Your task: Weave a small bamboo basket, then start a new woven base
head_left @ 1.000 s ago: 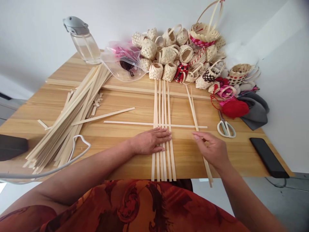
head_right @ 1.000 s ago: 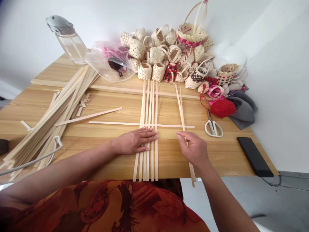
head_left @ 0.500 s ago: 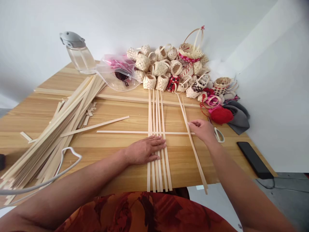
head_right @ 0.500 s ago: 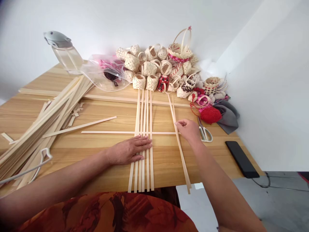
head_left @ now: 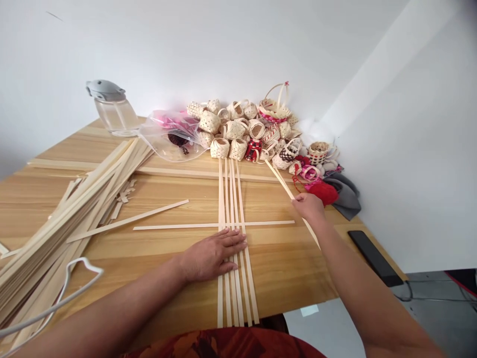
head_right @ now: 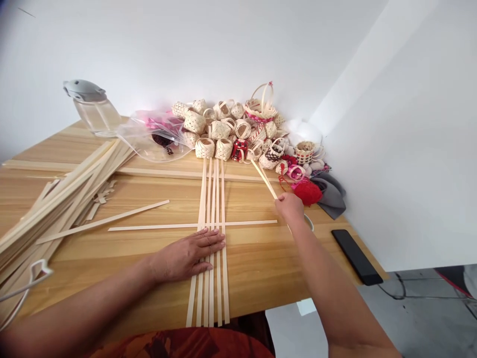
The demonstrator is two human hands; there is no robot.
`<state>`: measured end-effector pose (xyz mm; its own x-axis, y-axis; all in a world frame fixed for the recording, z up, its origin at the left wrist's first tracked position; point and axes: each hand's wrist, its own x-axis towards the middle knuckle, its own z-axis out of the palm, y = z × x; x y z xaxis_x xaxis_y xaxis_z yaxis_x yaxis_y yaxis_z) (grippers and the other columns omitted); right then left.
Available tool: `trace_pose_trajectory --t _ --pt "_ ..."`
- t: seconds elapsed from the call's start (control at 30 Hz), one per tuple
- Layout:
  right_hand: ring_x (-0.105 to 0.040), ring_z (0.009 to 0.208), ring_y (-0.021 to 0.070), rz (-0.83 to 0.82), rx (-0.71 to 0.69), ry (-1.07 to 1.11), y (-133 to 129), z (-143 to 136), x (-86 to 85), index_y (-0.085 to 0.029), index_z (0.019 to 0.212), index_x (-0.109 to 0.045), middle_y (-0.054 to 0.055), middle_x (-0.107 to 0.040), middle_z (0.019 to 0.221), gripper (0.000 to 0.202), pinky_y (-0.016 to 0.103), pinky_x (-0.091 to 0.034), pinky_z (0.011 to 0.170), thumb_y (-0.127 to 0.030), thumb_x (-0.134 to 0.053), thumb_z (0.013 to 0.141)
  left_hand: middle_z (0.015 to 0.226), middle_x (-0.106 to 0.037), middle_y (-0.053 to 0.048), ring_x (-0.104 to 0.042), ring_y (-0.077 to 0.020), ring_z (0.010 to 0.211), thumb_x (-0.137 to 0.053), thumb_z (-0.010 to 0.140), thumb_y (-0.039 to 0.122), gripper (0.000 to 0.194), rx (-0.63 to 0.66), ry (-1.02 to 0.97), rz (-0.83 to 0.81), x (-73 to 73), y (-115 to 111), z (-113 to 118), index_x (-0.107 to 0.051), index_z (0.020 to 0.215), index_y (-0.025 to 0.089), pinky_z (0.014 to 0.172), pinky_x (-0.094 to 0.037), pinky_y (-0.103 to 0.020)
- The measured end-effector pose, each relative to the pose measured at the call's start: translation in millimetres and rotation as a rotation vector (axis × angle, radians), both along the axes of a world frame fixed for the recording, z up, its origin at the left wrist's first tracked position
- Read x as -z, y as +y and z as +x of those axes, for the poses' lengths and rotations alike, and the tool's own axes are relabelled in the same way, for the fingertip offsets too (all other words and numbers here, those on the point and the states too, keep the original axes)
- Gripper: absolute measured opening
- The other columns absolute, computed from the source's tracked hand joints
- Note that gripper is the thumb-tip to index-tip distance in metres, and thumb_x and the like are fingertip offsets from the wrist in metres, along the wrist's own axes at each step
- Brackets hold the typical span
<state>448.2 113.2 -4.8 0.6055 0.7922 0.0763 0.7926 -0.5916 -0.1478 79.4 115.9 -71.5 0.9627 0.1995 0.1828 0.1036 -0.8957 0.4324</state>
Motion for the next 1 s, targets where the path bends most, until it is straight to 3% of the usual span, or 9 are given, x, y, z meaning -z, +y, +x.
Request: trace_pose_trajectory --t 0.17,0.47,0.63,0.73,0.87,1.0 --pt "-0.067 0.074 0.0237 0.026 0.1 -0.01 8 23 -4.6 -0.02 0.081 -0.075 0.008 -0.075 0.08 0.025 0.029 -0.041 0.06 -0.044 -0.069 0.075 0.16 -0.031 -0.007 -0.027 -0.0257 0.149 -0.04 0.1 0.048 0.061 0.012 0.008 0.022 -1.0 1 -1 -0.028 0.155 0.024 0.124 -0.022 -0.045" --pt "-0.068 0.074 0.022 0.059 0.059 0.054 -1 46 -4.8 -0.02 0.086 -0.079 0.007 -0.077 0.08 0.031 0.028 -0.045 0.064 -0.042 -0.057 0.085 0.159 -0.033 -0.007 -0.027 -0.0267 0.149 -0.043 0.099 0.048 0.061 0.01 -0.008 -0.005 -2.7 1 0 -0.031 0.154 0.025 0.124 -0.024 -0.046" --pt "-0.069 0.085 0.023 0.091 0.009 0.041 -13 42 -3.8 -0.021 0.097 -0.078 0.007 -0.078 0.091 0.031 0.028 -0.046 0.071 -0.039 -0.055 0.086 0.158 -0.035 -0.009 -0.029 -0.0274 0.148 -0.044 0.099 0.048 0.06 0.007 -0.014 -0.018 -2.2 1 0 -0.033 0.153 0.024 0.123 -0.025 -0.047" --pt "-0.069 0.09 0.0247 0.087 -0.022 0.04 -17 35 0.8 -0.022 0.093 -0.079 0.008 -0.078 0.094 0.027 0.028 -0.047 0.075 -0.037 -0.059 0.083 0.158 -0.036 -0.009 -0.03 -0.0271 0.148 -0.044 0.099 0.048 0.06 0.007 -0.023 -0.019 -1.4 1 0 -0.034 0.153 0.024 0.123 -0.025 -0.046" --pt "-0.07 0.086 0.0238 0.098 -0.017 0.089 -18 29 3.8 -0.023 0.087 -0.079 0.006 -0.078 0.086 0.023 0.027 -0.047 0.073 -0.037 -0.062 0.08 0.158 -0.035 -0.009 -0.029 -0.0264 0.148 -0.043 0.1 0.048 0.06 0.009 -0.006 -0.007 -1.0 1 0 -0.033 0.154 0.024 0.123 -0.024 -0.045" --pt "-0.07 0.075 0.0202 0.153 -0.035 0.174 -21 24 -1.9 -0.02 0.096 -0.078 0.005 -0.077 0.083 0.029 0.026 -0.048 0.068 -0.037 -0.059 0.083 0.158 -0.035 -0.008 -0.028 -0.0259 0.149 -0.042 0.1 0.048 0.06 0.009 -0.009 -0.001 -1.3 1 1 -0.032 0.154 0.024 0.124 -0.023 -0.045"
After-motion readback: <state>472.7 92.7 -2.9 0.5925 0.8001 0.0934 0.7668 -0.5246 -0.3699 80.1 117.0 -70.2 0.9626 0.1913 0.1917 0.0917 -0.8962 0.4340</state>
